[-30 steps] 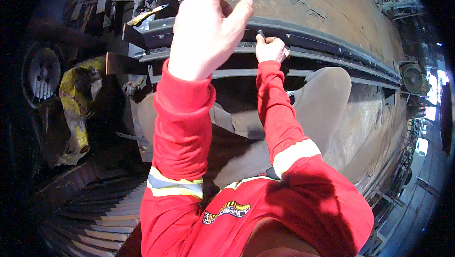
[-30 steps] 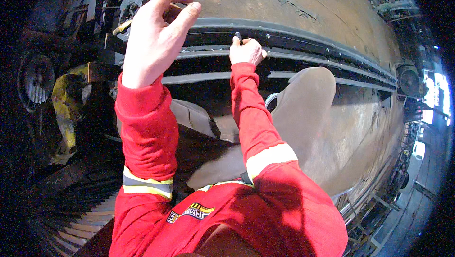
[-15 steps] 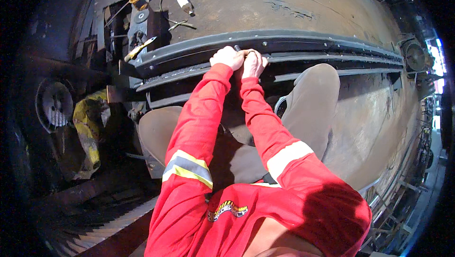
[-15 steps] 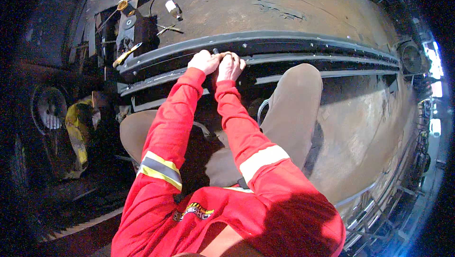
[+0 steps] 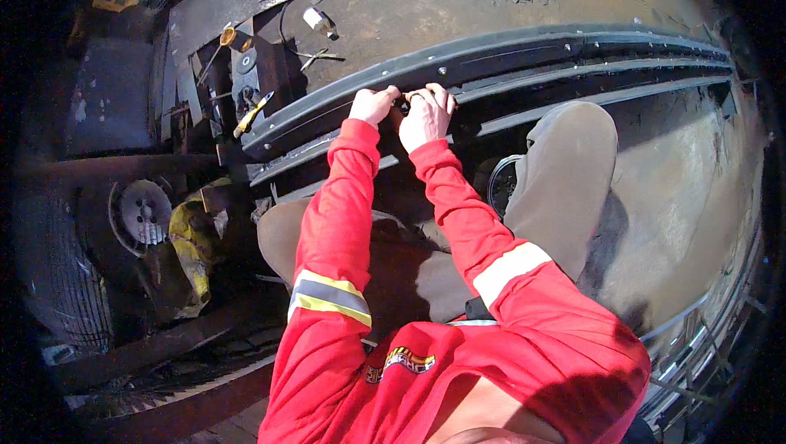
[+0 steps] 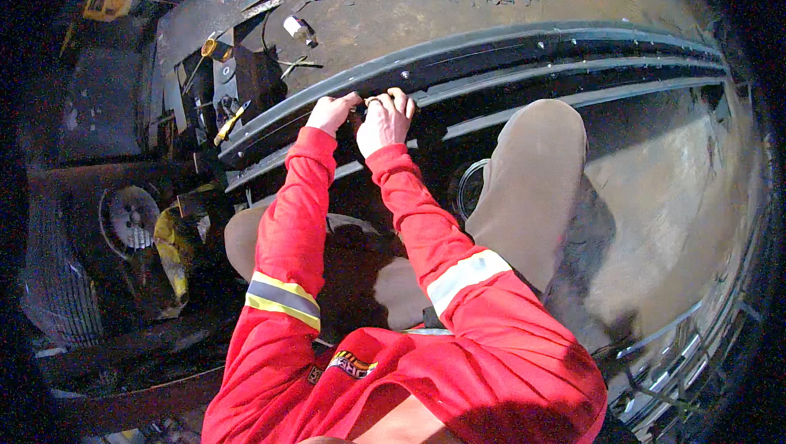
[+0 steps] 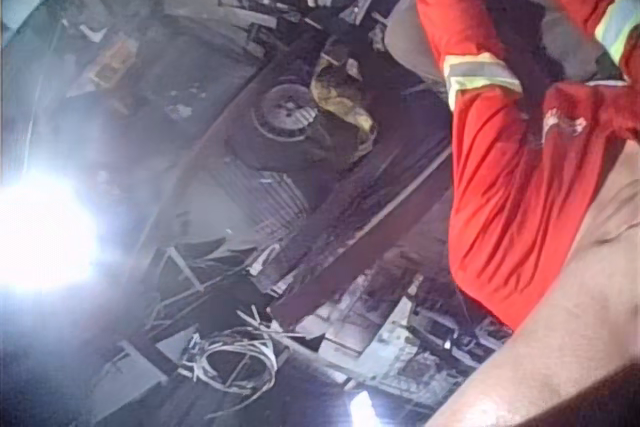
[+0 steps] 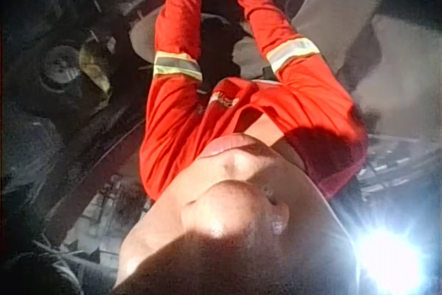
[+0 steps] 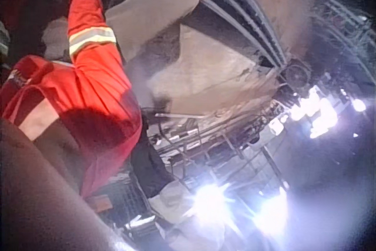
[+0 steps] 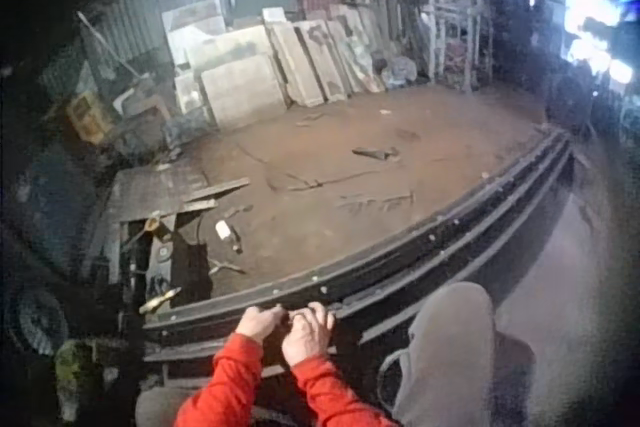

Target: The person sits on the floor of a workshop and assembles a long metal frame. They align a black rubber seal into the frame's groove and use a screwdriver to tighten screws along the length of the frame, securing the seal in place.

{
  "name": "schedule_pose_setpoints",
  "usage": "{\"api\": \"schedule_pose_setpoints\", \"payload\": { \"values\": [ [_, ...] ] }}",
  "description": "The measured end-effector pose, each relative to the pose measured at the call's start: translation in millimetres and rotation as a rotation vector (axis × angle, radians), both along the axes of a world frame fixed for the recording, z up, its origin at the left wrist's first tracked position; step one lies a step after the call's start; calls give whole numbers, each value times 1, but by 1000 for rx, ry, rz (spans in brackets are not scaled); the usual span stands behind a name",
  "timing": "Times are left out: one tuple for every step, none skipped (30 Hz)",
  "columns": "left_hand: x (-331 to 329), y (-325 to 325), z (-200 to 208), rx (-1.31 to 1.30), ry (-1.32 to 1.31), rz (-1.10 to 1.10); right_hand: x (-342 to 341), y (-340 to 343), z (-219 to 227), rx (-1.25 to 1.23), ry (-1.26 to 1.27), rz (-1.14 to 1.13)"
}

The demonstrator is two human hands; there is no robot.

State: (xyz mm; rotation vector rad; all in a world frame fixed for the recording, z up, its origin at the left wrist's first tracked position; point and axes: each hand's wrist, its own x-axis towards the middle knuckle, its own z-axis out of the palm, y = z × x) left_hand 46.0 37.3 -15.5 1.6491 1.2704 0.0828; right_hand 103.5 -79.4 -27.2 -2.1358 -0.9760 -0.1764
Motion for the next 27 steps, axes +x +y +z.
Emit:
{"api": "schedule_pose_setpoints", "payload": {
  "values": [
    [2,-4,8,-24,-5,19,2,-2,6,-50,-1,-30],
    [5,-8,16,-47,-9,37,3,-3,11,-101,-1,-61],
    [0,0,4,-2,4,44,-1,-1,19,-108,42,-48],
    [0,1,-3,-2,-43,76,-2,0,20,-108,45,-47],
    [-1,3,-9,-2,-91,107,-3,1,21,-107,49,-47],
    [0,2,-12,-7,-142,138,-3,2,21,-111,50,-46],
    [0,4,-15,-9,-122,168,-4,2,18,-92,52,-48],
    [1,6,-17,34,-100,183,-6,4,18,-76,64,-50],
    [4,3,-15,69,-82,199,-6,4,17,-68,71,-54],
    [7,0,-13,105,-65,214,-7,4,15,-60,78,-56],
    [10,-4,-12,180,16,179,-7,7,9,-63,59,-85],
    [17,-15,4,251,97,139,-5,7,2,-78,40,-94],
    [20,-22,16,327,174,105,-4,7,-1,-86,18,-98],
    [21,-23,21,343,221,63,-3,8,-4,-95,-4,-102],
    [20,-23,23,358,267,27,-4,10,0,-123,3,-100],
    [19,-22,24,373,312,-10,-6,9,3,-127,15,-95],
    [16,-15,19,295,374,-115,-9,7,6,-131,28,-91],
    [13,-11,11,284,374,-121,-12,7,11,-133,40,-81],
    [14,-9,5,275,373,-136,-11,7,9,-141,35,-74],
    [14,-6,-1,266,372,-151,-12,8,8,-145,33,-87],
    [14,-1,-7,264,361,-162,-12,10,7,-149,33,-98],
    [10,5,-13,254,325,-177,-14,11,9,-154,33,-104],
    [7,11,-19,244,289,-191,-17,10,12,-163,49,-88],
    [12,9,-14,232,246,-215,-15,10,11,-186,57,-100],
    [14,4,-10,215,244,-124,-15,11,10,-208,65,-112],
    [16,-1,-6,225,262,-102,-15,12,10,-230,74,-124],
    [17,-6,5,240,281,-76,-16,14,8,-251,50,-137]
  ]
}}
